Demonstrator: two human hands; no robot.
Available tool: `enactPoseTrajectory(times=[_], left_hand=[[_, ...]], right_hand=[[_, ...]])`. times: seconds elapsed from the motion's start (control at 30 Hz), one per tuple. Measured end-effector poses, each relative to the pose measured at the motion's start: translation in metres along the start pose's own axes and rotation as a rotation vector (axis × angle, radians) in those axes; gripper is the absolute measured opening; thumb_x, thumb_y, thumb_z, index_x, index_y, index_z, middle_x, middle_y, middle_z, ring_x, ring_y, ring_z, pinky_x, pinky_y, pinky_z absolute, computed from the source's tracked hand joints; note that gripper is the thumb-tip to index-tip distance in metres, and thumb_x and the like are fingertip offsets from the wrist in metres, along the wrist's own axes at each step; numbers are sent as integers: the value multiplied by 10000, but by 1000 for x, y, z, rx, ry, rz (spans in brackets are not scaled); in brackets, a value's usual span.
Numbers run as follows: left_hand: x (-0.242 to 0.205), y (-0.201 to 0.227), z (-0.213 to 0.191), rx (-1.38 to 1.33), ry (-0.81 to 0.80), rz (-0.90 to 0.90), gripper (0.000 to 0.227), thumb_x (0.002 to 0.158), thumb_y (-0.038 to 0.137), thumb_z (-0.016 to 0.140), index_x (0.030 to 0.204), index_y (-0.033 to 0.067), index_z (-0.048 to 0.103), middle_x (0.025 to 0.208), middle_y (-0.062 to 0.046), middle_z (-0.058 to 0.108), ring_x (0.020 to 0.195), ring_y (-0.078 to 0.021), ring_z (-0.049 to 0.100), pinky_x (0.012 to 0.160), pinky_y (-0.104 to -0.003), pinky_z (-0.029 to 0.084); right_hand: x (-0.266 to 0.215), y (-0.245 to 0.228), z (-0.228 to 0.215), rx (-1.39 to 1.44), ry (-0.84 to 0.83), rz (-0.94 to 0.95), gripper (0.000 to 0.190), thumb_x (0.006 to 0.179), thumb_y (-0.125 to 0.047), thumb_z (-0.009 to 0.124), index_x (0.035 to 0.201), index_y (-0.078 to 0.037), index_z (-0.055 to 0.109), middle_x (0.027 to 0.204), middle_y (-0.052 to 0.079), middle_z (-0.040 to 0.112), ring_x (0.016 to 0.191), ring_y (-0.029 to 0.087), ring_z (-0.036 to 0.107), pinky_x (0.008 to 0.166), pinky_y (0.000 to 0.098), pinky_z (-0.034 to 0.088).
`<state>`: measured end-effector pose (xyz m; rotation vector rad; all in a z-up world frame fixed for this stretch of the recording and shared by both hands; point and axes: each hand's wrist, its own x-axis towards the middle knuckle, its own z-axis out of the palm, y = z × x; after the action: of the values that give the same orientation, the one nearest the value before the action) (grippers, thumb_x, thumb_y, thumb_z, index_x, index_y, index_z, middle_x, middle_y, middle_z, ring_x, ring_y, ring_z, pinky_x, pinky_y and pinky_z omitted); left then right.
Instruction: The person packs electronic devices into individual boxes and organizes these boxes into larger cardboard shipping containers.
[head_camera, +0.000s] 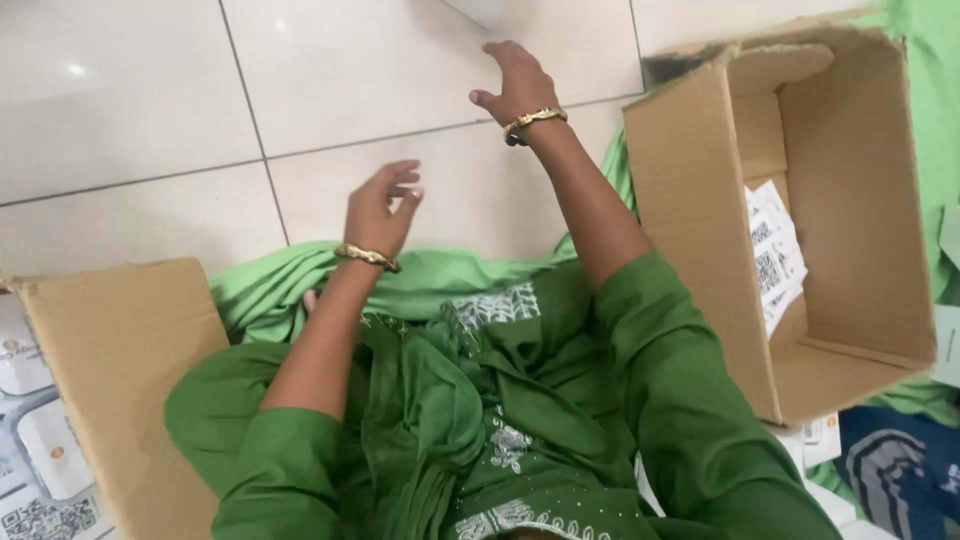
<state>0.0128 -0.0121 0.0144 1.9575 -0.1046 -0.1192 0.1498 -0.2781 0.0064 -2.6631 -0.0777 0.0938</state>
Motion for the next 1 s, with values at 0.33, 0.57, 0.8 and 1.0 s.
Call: enactPoseTrajectory(times=[0.33, 0.57, 0.8, 1.0], left_hand=[[-6, -9, 19, 94, -97, 42, 344, 911, 185, 703, 1252, 151, 672, 1157, -88, 746, 963, -242, 747, 826, -403, 578], [-7, -8, 23, 111, -121, -39, 315, 918, 200, 688, 1230, 161, 677, 1151, -77, 743, 956, -246, 737, 818, -405, 575], [1, -6, 21, 116, -97, 13, 324, 919, 201, 685, 1237, 145, 671, 1139, -82, 745, 953, -255, 732, 813, -416, 569], [11, -21, 9, 175, 74, -28, 329, 906, 196, 715, 1232, 163, 693, 1158, -93, 744, 979, -279, 717, 846, -428, 560]], right_hand=[[144, 16, 5, -337, 21, 134, 1100, 739, -596, 867, 1591, -235, 271, 1670, 96, 196, 1525, 331, 183, 1096, 711, 294], [187, 22, -7, -244, -70, 267, 1316, 615, -841, 840, 1645, -261, 261, 1705, 50, 256, 1590, 350, 109, 1166, 777, 210], [169, 47, 2, -192, 20, 220, 1373, 506, -812, 901, 1593, -213, 314, 1693, 79, 257, 1595, 353, 125, 1192, 552, 361], [86, 15, -2, -271, -84, -15, 1433, 394, -570, 1034, 1571, -187, 313, 1656, 109, 232, 1523, 403, 131, 1218, 520, 285]])
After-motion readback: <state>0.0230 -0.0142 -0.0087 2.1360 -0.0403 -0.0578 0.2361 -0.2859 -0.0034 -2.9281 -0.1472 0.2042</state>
